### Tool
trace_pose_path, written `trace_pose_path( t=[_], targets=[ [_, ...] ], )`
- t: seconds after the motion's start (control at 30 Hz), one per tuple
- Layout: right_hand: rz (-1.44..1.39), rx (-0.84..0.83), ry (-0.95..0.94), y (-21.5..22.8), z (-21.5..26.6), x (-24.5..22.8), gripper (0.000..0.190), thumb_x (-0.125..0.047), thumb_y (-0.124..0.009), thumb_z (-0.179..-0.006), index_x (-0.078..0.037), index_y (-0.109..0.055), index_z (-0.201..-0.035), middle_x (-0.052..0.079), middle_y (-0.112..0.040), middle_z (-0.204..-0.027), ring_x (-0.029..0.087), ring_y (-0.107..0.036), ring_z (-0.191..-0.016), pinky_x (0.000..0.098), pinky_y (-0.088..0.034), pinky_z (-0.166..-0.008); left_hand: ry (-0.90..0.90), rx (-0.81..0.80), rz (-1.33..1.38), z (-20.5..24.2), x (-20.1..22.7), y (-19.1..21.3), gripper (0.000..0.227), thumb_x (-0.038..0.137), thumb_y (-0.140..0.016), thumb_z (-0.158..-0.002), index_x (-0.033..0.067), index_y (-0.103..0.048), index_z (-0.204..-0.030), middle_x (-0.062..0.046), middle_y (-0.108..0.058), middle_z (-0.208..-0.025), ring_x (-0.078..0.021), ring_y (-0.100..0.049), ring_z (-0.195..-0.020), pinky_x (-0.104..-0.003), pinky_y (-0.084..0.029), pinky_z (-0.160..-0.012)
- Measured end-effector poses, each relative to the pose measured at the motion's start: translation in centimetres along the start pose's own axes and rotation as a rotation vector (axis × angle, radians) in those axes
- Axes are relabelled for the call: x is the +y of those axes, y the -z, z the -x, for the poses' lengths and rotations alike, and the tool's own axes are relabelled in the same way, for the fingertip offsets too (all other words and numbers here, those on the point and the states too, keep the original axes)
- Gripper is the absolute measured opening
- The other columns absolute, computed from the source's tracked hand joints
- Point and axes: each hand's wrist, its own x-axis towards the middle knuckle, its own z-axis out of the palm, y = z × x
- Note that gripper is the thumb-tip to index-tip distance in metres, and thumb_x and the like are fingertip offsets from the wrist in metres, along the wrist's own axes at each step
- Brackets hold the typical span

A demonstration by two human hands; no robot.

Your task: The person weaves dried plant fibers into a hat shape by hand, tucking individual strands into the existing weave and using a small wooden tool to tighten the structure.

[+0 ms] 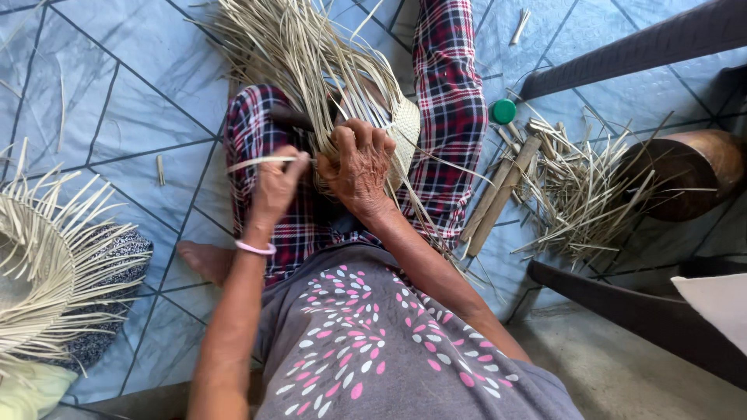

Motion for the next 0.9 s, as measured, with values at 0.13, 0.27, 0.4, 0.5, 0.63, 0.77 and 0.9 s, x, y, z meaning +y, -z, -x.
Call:
trace_pose_path(
  t=[0.13,0.27,0.4,0.5,0.63,0.77,0.9],
  targets=[
    [-0.031,0.001,-0.008,0.0,0.4,0.3,0.049,-0.03,-0.075,-0.048,-0.019,-0.046,-0.086,0.001,-0.046,-0.095,0.026,-0.047,-0.083,0.0366,-0.032,-0.072,-0.12,-0.038,-0.139,-2.8,4.0,7.5,0.013,0.01,-0.063,-0.086,0.006,-0.058,-0.074,-0.01,-0.057,-0.064,-0.0239,-0.056,-0.066,-0.036,-0.044,-0.068],
    [0.0,-0.071,-0.017,0.5,0.1,0.1,0.044,-0.033,-0.071,-0.057,-0.019,-0.046,-0.09,0.002,-0.046,-0.101,0.027,-0.045,-0.085,0.0386,-0.032,-0.073,-0.318,-0.022,-0.352,-5.6,5.5,15.0,0.014,-0.001,-0.064,-0.094,0.0011,-0.062,-0.081,-0.012,-0.059,-0.081,-0.0254,-0.056,-0.08,-0.035,-0.044,-0.074],
    [0.024,-0.142,-0.027,0.7,0.1,0.0,0.038,-0.036,-0.065,-0.066,-0.018,-0.047,-0.095,0.002,-0.046,-0.104,0.027,-0.043,-0.086,0.0404,-0.031,-0.073,-0.163,-0.074,-0.399,-6.2,1.4,20.3,0.018,0.007,-0.059,-0.1,0.0005,-0.062,-0.084,-0.01,-0.06,-0.09,-0.0195,-0.053,-0.09,-0.035,-0.038,-0.082],
    [0.04,-0.13,-0.029,0.7,0.1,0.0,0.038,-0.037,-0.065,-0.064,-0.018,-0.048,-0.092,0.001,-0.046,-0.102,0.026,-0.044,-0.085,0.0402,-0.031,-0.071,0.193,-0.106,-0.086,-2.6,-2.9,18.6,0.005,0.002,-0.06,-0.083,0.0062,-0.059,-0.084,-0.005,-0.06,-0.09,-0.0122,-0.056,-0.086,-0.021,-0.045,-0.072],
    [0.0,0.006,0.043,-0.2,0.3,0.5,0.049,-0.029,-0.076,-0.049,-0.02,-0.046,-0.087,0.002,-0.046,-0.097,0.026,-0.047,-0.085,0.0359,-0.033,-0.071,0.196,-0.13,-0.256,7.2,-15.8,17.7,0.021,-0.004,-0.049,-0.08,-0.0182,-0.048,-0.096,-0.034,-0.051,-0.092,-0.0447,-0.045,-0.091,-0.048,-0.034,-0.083],
    [-0.015,0.011,0.026,0.0,0.3,0.5,0.049,-0.029,-0.076,-0.048,-0.02,-0.047,-0.087,0.002,-0.046,-0.098,0.026,-0.047,-0.085,0.0358,-0.033,-0.072,0.392,-0.14,-0.418,10.4,-27.4,14.9,0.073,-0.008,-0.06,-0.059,-0.0122,-0.024,-0.123,-0.039,-0.039,-0.115,-0.053,-0.036,-0.108,-0.054,-0.028,-0.098],
    [-0.028,0.008,0.018,0.3,0.2,0.2,0.049,-0.028,-0.077,-0.049,-0.02,-0.047,-0.087,0.001,-0.046,-0.098,0.026,-0.047,-0.085,0.0356,-0.033,-0.073,0.557,0.24,0.211,11.3,-29.9,12.1,0.008,0.015,-0.054,-0.08,0.0076,-0.052,-0.08,-0.002,-0.047,-0.073,-0.0135,-0.044,-0.073,-0.031,-0.037,-0.07]
  ],
)
